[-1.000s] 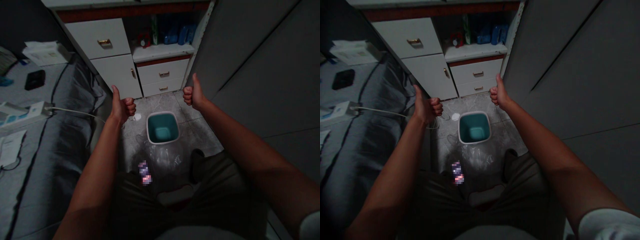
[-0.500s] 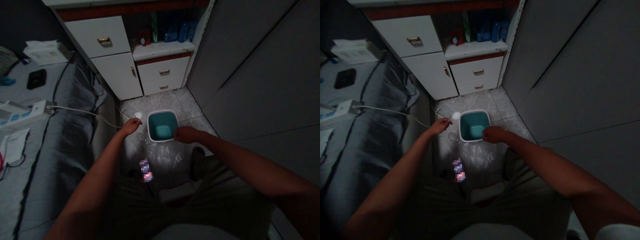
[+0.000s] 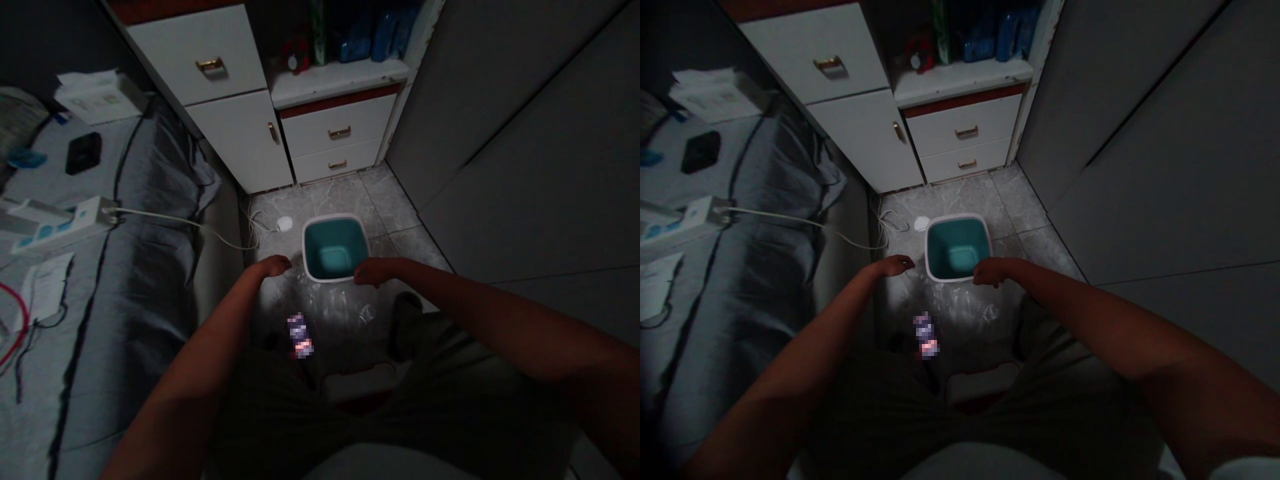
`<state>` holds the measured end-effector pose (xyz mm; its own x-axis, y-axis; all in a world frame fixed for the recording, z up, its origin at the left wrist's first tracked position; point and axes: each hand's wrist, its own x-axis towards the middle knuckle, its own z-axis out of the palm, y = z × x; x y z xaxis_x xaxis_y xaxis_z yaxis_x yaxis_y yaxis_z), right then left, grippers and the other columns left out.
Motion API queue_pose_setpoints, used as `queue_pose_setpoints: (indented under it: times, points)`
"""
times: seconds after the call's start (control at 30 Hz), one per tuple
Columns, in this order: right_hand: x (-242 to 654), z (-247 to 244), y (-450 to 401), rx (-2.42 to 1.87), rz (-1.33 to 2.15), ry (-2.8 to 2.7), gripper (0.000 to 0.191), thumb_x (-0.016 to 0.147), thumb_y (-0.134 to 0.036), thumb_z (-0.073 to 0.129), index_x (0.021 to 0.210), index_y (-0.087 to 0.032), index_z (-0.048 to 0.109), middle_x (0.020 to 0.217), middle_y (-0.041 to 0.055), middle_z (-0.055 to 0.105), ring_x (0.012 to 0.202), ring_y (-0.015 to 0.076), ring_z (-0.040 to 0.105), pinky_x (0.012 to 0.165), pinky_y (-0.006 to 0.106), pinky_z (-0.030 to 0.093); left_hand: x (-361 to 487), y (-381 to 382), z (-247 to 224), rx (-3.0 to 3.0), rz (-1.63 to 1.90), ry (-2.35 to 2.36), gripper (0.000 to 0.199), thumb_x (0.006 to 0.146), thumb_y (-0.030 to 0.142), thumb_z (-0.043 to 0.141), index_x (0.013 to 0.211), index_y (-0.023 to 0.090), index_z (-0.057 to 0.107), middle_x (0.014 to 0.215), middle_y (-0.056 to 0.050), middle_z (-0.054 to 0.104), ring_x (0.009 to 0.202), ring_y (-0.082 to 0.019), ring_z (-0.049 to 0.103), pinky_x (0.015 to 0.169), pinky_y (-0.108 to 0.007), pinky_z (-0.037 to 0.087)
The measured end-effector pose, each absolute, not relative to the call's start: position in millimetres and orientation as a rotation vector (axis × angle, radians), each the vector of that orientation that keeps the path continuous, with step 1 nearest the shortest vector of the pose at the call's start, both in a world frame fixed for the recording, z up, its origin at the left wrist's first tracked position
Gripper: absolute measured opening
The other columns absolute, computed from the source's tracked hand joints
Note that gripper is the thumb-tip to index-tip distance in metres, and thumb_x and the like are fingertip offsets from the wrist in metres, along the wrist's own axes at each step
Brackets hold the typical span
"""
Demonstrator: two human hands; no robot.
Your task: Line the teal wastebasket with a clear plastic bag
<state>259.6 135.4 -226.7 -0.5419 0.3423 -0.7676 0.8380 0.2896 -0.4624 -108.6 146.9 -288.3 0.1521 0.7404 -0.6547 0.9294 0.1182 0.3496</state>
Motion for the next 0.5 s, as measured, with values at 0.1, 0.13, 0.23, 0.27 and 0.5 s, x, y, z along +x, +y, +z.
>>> queue_pose_setpoints:
  times: [0.1, 0.13, 0.23, 0.27, 0.5]
  points:
    - [258.7, -221.4, 136.5, 1.086, -1.23, 2.005, 0.035, 0.101, -0.039, 0.062, 0.118, -0.014, 0.079, 0.1, 0.0092, 0.079, 0.067, 0.0156, 0.071, 0.062, 0.023, 0.049, -110.7, 146.3, -292.1, 1.659, -0.291, 1.623, 0.032, 0.089, 0.034, 0.059, 0.104, 0.02, 0.084, 0.125, -0.011, 0.08, 0.116, -0.027, 0.074, 0.096, -0.026, 0.054]
    - [257.9, -217.7, 137.4, 1.086, -1.241, 2.012, 0.034, 0.099, -0.041, 0.065, 0.115, -0.015, 0.079, 0.101, 0.009, 0.078, 0.067, 0.0151, 0.071, 0.062, 0.022, 0.049, -111.8, 146.2, -293.3, 1.659, -0.276, 1.627, 0.032, 0.089, 0.034, 0.059, 0.103, 0.019, 0.084, 0.125, -0.012, 0.08, 0.116, -0.028, 0.074, 0.096, -0.027, 0.054]
    - [256.1, -198.6, 143.5, 1.061, -1.299, 2.023, 0.037, 0.095, -0.046, 0.07, 0.113, -0.015, 0.08, 0.103, 0.0094, 0.078, 0.065, 0.0148, 0.071, 0.06, 0.022, 0.048, -114.7, 145.9, -296.0, 1.661, -0.227, 1.636, 0.031, 0.088, 0.033, 0.059, 0.099, 0.018, 0.083, 0.12, -0.013, 0.081, 0.113, -0.028, 0.075, 0.095, -0.028, 0.054]
    - [256.1, -189.3, 146.7, 1.053, -1.319, 2.027, 0.038, 0.095, -0.047, 0.07, 0.113, -0.015, 0.08, 0.103, 0.0095, 0.078, 0.064, 0.0148, 0.071, 0.059, 0.022, 0.047, -115.2, 145.7, -296.6, 1.664, -0.198, 1.638, 0.03, 0.087, 0.032, 0.059, 0.098, 0.019, 0.083, 0.118, -0.012, 0.082, 0.113, -0.027, 0.075, 0.094, -0.027, 0.054]
    - [266.5, -112.7, 181.2, 1.181, -1.457, 2.173, 0.044, 0.091, -0.056, 0.076, 0.117, -0.02, 0.081, 0.094, 0.0074, 0.079, 0.061, 0.0139, 0.07, 0.054, 0.021, 0.044, -111.7, 140.9, -292.6, 1.49, 0.321, 1.626, 0.019, 0.072, 0.017, 0.069, 0.091, 0.017, 0.071, 0.074, -0.002, 0.072, 0.068, -0.016, 0.066, 0.064, -0.024, 0.049]
